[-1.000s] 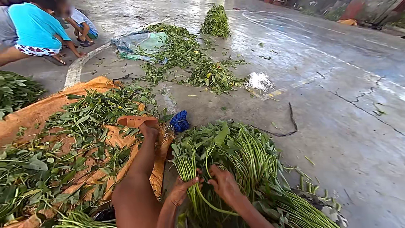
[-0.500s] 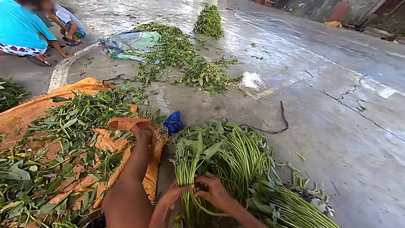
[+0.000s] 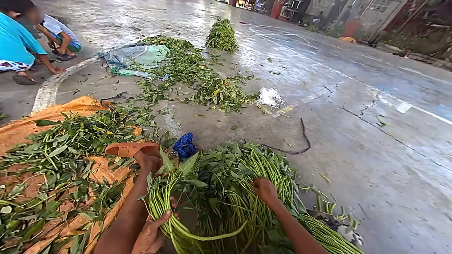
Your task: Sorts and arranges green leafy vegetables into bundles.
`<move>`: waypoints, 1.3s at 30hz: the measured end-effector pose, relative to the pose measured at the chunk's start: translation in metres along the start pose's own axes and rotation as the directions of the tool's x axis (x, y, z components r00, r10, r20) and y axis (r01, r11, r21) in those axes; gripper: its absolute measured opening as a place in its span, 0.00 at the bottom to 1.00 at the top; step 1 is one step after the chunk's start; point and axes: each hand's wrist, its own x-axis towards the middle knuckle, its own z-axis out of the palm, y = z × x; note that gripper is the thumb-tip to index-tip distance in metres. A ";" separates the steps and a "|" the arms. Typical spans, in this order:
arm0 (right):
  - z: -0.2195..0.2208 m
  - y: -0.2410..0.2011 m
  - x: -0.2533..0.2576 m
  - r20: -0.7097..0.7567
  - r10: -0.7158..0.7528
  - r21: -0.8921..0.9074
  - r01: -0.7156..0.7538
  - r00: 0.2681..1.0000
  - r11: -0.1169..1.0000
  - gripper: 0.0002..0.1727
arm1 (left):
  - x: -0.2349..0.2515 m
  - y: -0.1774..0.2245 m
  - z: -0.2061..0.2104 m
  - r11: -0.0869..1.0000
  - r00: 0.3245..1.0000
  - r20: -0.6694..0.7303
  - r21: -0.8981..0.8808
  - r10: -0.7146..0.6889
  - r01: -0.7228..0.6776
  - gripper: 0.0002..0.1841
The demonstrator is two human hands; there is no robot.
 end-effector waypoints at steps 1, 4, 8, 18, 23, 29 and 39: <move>-0.005 0.001 -0.002 -0.017 -0.016 0.050 0.017 1.000 0.999 0.18 | 0.000 0.001 -0.001 1.000 1.000 -0.016 0.005 -0.007 0.007 0.29; -0.027 0.003 -0.016 -0.169 -0.131 0.272 0.174 0.977 0.946 0.16 | 0.001 0.002 -0.003 1.000 0.999 -0.046 0.001 -0.012 0.012 0.28; -0.042 -0.006 -0.042 -0.500 -0.292 0.368 0.506 0.815 0.780 0.10 | 0.003 -0.004 0.007 0.995 0.997 -0.067 0.092 -0.044 0.051 0.25; 0.008 -0.059 -0.058 -0.774 -0.535 -0.084 0.783 0.338 0.616 0.08 | 0.012 -0.019 0.011 0.979 0.923 -0.384 0.183 -0.013 0.090 0.12; 0.033 -0.080 -0.073 -0.722 -0.634 -0.189 0.801 0.278 0.567 0.08 | 0.013 -0.034 0.021 0.978 0.914 -0.404 0.171 -0.043 0.122 0.11; -0.016 -0.120 -0.147 -0.765 -0.644 -0.213 0.932 0.027 0.293 0.09 | 0.016 -0.039 0.029 0.958 0.865 -0.501 0.230 -0.032 0.169 0.10; -0.029 -0.125 -0.125 0.063 -0.788 0.750 0.492 0.613 0.442 0.12 | -0.007 0.002 0.100 0.810 0.836 -0.536 0.436 -0.118 0.393 0.20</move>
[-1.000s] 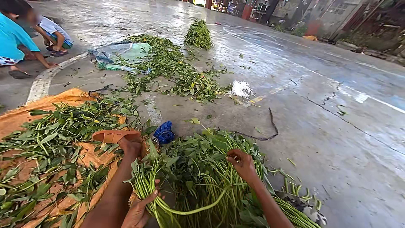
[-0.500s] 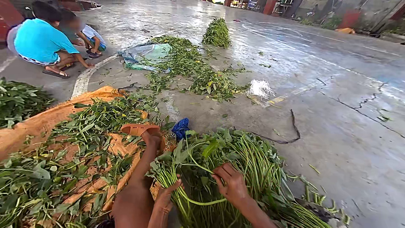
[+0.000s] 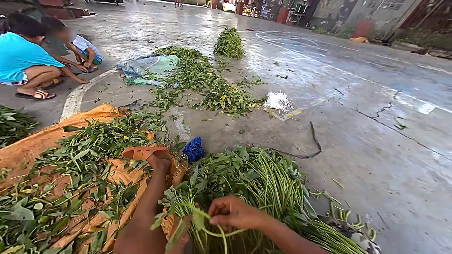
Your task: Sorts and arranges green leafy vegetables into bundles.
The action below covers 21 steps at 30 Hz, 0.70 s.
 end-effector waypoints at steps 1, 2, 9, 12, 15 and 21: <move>-0.027 0.011 0.008 -0.267 0.037 0.127 -0.003 0.963 0.992 0.11 | 0.035 -0.036 -0.011 0.995 0.998 0.006 -0.071 0.067 -0.066 0.16; -0.058 0.022 0.015 -0.544 0.084 0.281 0.087 0.835 0.956 0.13 | 0.058 -0.058 -0.019 0.982 0.995 0.044 -0.173 0.089 -0.080 0.13; -0.084 0.090 -0.017 -0.557 0.085 -0.119 -0.180 0.826 0.976 0.32 | 0.066 -0.054 -0.025 0.849 0.956 0.220 -0.526 0.194 -0.051 0.15; -0.021 0.122 -0.033 -0.016 0.418 -0.613 -0.339 0.908 0.714 0.35 | 0.065 -0.049 -0.033 0.767 0.935 0.217 -0.637 0.280 -0.082 0.13; 0.015 0.140 -0.036 0.151 0.578 -0.749 -0.289 0.802 0.597 0.30 | 0.060 -0.045 -0.048 0.673 0.890 0.272 -0.738 0.365 -0.051 0.08; 0.004 0.113 -0.043 0.358 0.439 -0.450 -0.260 0.824 0.855 0.31 | 0.058 -0.033 -0.063 0.534 0.847 0.193 -0.836 0.496 -0.123 0.09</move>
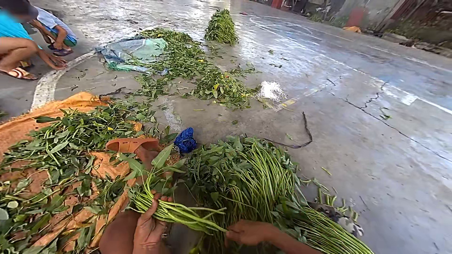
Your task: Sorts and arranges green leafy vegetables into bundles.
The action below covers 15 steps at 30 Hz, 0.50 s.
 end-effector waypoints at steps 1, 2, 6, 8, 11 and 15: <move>-0.003 -0.002 -0.005 0.026 -0.020 0.070 0.018 0.999 0.997 0.31 | 0.000 0.002 0.002 1.000 1.000 -0.004 -0.018 0.014 -0.014 0.07; -0.006 -0.003 -0.008 0.028 -0.023 0.121 0.020 0.999 0.992 0.31 | -0.001 0.002 0.003 0.999 1.000 -0.019 -0.035 0.022 -0.023 0.06; -0.019 0.005 -0.012 -0.442 -0.062 0.412 0.264 0.895 0.872 0.23 | 0.003 -0.005 0.004 0.997 0.988 -0.151 -0.061 0.027 -0.037 0.23; -0.028 0.010 -0.005 -0.746 0.124 0.589 0.560 0.655 0.582 0.21 | 0.008 -0.011 0.000 0.996 0.979 -0.206 -0.087 0.010 -0.029 0.26; -0.064 0.020 -0.020 -0.741 0.592 0.545 0.799 0.317 0.255 0.19 | 0.007 -0.001 -0.005 0.992 0.980 -0.189 -0.088 0.070 -0.088 0.26; -0.060 0.023 -0.043 -0.714 0.518 0.697 0.548 0.471 0.463 0.23 | 0.000 -0.002 0.002 0.989 0.993 -0.086 0.111 -0.087 0.096 0.12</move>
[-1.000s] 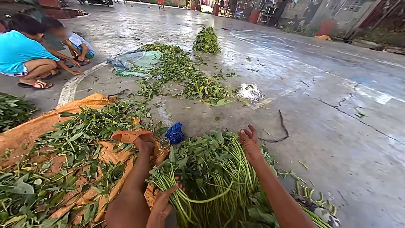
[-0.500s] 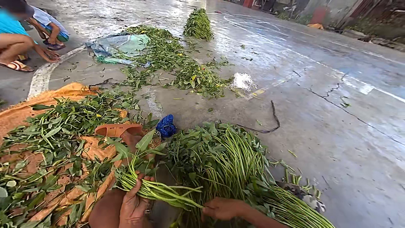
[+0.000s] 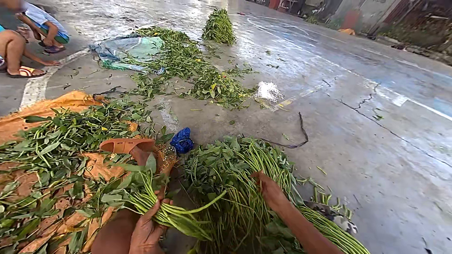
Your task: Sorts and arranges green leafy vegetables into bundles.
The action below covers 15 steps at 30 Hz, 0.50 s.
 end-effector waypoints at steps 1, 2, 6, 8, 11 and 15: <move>0.003 0.003 -0.012 0.148 0.080 -0.133 -0.060 0.986 0.989 0.23 | -0.001 -0.004 0.003 0.993 0.998 -0.020 0.106 -0.059 0.061 0.11; 0.008 0.009 -0.021 0.289 0.186 -0.221 -0.124 0.939 0.967 0.23 | -0.001 -0.008 0.005 0.976 0.992 -0.043 0.182 -0.116 0.122 0.12; 0.019 0.037 -0.038 0.547 0.472 -0.488 -0.195 0.691 0.851 0.17 | -0.006 -0.009 0.004 0.969 0.966 0.086 0.015 -0.246 0.245 0.10; 0.010 0.031 -0.024 0.570 0.448 -0.516 -0.125 0.689 0.848 0.17 | -0.006 0.002 0.002 0.951 0.940 0.255 -0.151 -0.225 0.269 0.18; -0.022 -0.013 0.015 0.191 -0.081 0.133 0.056 0.978 0.990 0.18 | -0.005 0.012 0.002 0.928 0.921 0.351 -0.257 -0.171 0.270 0.20; -0.063 -0.057 0.070 -0.358 -0.245 0.283 0.354 0.901 0.891 0.32 | -0.004 -0.010 -0.006 0.966 0.961 0.230 -0.168 -0.155 0.196 0.16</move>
